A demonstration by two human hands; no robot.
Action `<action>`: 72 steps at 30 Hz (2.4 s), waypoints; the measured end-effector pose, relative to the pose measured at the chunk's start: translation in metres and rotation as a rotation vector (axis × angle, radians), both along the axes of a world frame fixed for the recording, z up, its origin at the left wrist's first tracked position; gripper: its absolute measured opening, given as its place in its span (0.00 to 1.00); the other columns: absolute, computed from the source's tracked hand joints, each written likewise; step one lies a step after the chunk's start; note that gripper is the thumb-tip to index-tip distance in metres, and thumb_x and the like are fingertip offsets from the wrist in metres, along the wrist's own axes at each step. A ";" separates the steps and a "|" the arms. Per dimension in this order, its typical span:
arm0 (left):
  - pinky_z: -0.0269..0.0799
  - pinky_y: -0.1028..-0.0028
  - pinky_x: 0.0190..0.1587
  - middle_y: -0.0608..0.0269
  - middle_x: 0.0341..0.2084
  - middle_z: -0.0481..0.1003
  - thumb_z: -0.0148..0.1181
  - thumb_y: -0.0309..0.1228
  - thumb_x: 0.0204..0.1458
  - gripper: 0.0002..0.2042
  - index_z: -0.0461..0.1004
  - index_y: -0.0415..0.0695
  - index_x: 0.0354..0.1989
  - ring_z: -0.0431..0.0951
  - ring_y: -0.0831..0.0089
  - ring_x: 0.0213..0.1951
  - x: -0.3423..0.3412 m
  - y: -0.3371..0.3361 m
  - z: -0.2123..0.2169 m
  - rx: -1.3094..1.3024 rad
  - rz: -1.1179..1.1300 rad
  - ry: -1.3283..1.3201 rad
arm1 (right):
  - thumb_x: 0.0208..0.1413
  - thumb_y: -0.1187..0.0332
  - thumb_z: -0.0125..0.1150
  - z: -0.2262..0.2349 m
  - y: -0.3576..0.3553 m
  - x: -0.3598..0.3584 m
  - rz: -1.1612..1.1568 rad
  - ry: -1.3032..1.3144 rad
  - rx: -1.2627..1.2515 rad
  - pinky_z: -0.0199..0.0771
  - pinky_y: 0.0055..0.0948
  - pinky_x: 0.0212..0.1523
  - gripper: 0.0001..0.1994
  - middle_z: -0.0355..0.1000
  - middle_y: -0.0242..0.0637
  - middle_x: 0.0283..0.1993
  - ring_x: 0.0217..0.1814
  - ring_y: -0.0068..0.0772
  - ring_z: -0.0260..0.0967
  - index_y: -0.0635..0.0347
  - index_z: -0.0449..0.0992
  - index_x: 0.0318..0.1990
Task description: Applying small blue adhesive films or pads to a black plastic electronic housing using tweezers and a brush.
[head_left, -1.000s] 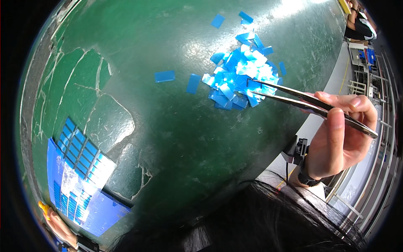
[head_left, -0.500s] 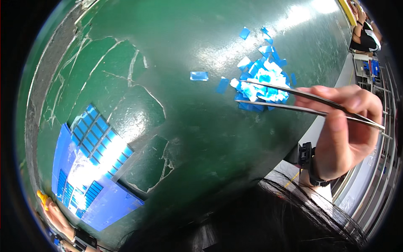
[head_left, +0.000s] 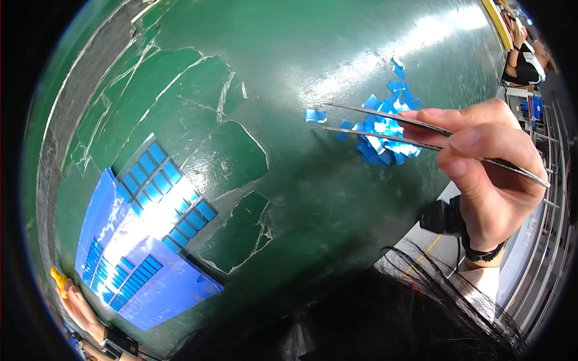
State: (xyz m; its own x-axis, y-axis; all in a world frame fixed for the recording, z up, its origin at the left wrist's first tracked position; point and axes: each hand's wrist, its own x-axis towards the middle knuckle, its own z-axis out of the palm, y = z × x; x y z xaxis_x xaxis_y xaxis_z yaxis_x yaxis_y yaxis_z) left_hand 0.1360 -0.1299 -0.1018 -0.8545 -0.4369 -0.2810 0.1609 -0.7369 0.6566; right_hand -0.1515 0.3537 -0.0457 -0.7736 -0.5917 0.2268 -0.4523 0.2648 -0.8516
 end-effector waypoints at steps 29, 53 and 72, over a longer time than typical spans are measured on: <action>0.56 0.78 0.38 0.62 0.23 0.53 0.28 0.28 0.49 0.15 0.46 0.39 0.46 0.55 0.77 0.27 0.009 -0.004 0.001 -0.112 0.116 -0.088 | 0.35 0.82 0.48 0.005 0.001 -0.010 0.032 0.067 0.190 0.70 0.29 0.26 0.07 0.62 0.45 0.23 0.27 0.39 0.64 0.68 0.65 0.28; 0.57 0.80 0.37 0.62 0.25 0.54 0.31 0.26 0.48 0.15 0.47 0.38 0.45 0.57 0.77 0.29 -0.007 0.003 -0.008 -0.070 -0.038 -0.025 | 0.26 0.84 0.56 0.013 0.027 0.037 0.172 0.891 0.707 0.66 0.20 0.19 0.09 0.64 0.44 0.25 0.29 0.40 0.65 0.65 0.67 0.20; 0.58 0.83 0.27 0.61 0.25 0.59 0.37 0.28 0.46 0.17 0.48 0.39 0.45 0.59 0.78 0.26 0.000 0.012 0.005 -0.162 0.077 -0.094 | 0.30 0.86 0.51 0.024 0.023 0.024 -0.376 0.092 -0.002 0.67 0.23 0.28 0.12 0.65 0.46 0.25 0.27 0.33 0.65 0.70 0.62 0.28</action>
